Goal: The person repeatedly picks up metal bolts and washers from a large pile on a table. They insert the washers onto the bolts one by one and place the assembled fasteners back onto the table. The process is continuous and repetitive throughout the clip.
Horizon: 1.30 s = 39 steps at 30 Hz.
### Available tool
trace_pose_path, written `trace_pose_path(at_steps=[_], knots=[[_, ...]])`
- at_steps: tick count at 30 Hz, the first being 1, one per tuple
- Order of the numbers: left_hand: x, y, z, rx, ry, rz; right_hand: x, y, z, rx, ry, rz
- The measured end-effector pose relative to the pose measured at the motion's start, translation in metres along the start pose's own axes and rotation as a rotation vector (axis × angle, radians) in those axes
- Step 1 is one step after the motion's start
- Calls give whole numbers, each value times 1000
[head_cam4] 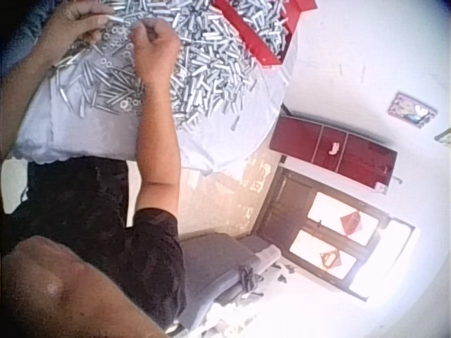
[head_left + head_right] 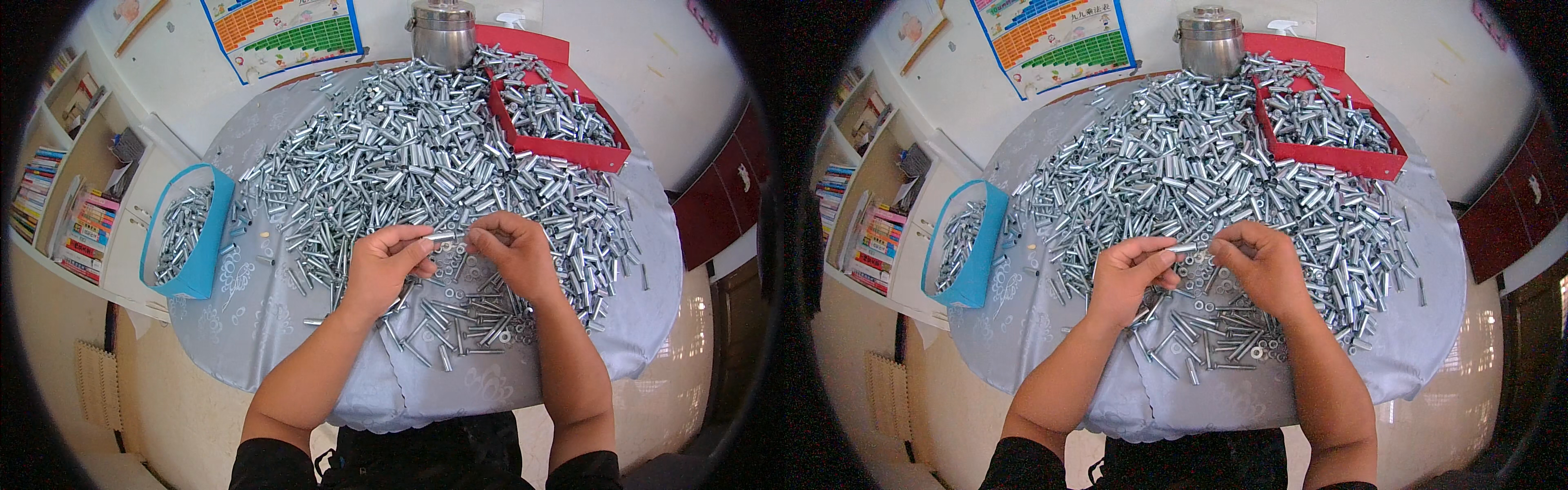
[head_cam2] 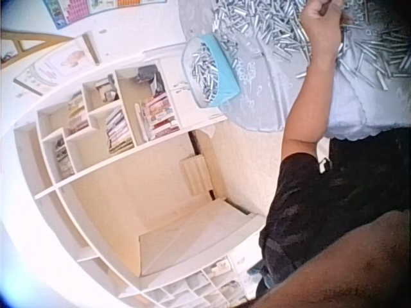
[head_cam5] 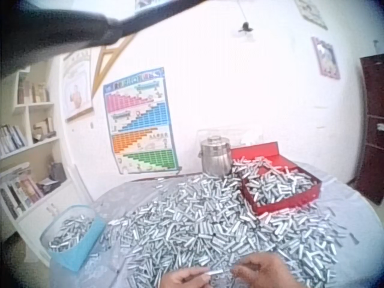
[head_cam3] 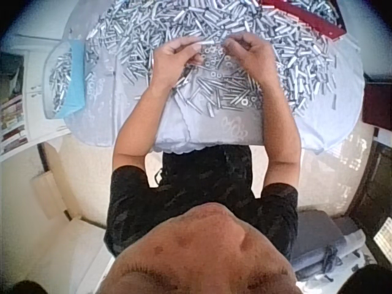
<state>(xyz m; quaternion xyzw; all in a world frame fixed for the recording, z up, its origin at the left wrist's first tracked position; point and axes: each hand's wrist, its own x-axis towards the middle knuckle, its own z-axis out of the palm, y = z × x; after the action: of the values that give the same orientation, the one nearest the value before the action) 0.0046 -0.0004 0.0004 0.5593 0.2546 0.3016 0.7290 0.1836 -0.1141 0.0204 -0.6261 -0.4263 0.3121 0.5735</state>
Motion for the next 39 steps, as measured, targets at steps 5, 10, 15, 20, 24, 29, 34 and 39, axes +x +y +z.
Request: trace_pose_path(at_steps=[5,10,15,20,24,29,34,39], knots=[[0,0,-1,-17,6,-2,0,2,3,56,-38,6],[-1,1,2,-13,3,-8,1,6,2,50,-48,1],[-2,3,2,23,-2,-13,1,4,3,80,-50,1],[-1,4,2,34,-16,-30,1,1,2,74,-68,18],[-2,5,1,-8,-32,-37,1,0,1,91,-112,41],[-1,4,1,-46,46,16,3,1,0,-226,-2,-100],[0,4,0,-43,89,31,5,14,-3,-734,-156,-535],[-1,4,1,-40,86,15,5,15,0,-806,-196,-483]])
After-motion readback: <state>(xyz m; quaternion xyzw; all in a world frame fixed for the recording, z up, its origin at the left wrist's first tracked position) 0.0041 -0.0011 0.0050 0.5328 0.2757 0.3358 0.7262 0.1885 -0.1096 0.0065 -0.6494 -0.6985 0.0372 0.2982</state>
